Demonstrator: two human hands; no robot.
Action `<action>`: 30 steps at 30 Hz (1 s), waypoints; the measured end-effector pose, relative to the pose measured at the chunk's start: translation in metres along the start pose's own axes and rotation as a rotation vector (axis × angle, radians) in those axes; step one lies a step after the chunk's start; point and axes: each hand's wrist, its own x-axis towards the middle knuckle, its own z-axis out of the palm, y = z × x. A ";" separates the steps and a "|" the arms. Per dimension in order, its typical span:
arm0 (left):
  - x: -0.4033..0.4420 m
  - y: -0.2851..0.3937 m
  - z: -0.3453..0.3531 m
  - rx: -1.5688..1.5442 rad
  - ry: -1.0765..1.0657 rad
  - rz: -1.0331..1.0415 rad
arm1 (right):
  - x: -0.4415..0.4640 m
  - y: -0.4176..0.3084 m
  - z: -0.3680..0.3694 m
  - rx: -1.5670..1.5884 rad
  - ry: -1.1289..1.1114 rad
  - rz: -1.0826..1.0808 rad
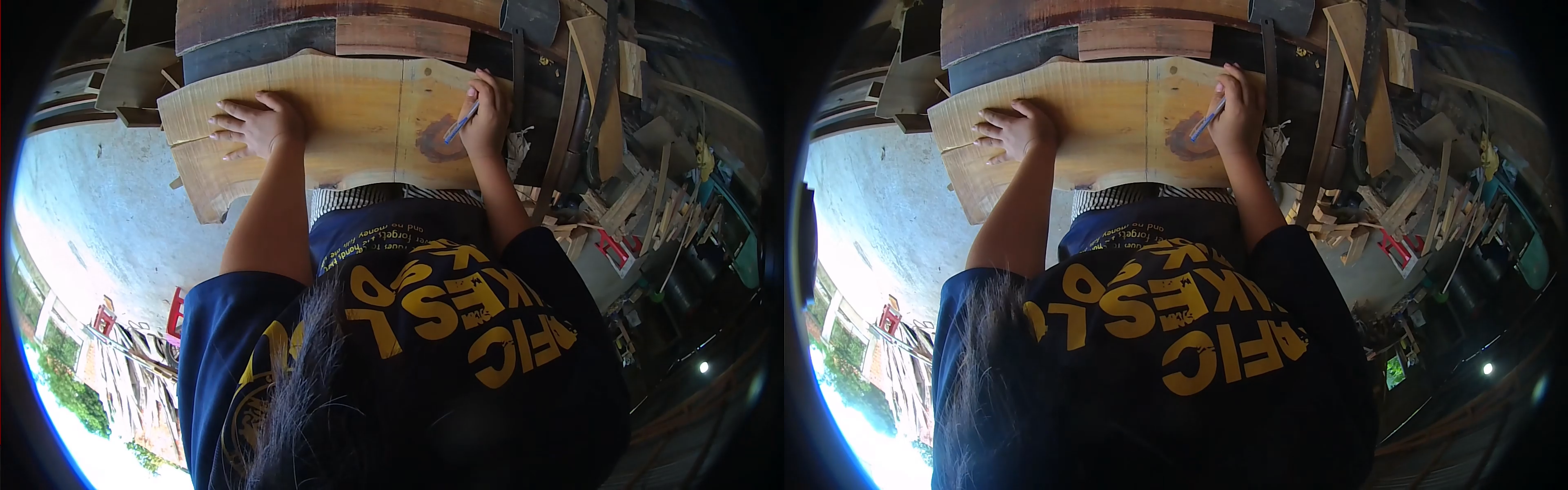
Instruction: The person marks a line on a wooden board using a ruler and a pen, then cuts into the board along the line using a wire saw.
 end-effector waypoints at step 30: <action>0.001 -0.003 0.004 -0.003 0.034 0.012 | 0.017 -0.044 0.047 0.705 0.001 -0.109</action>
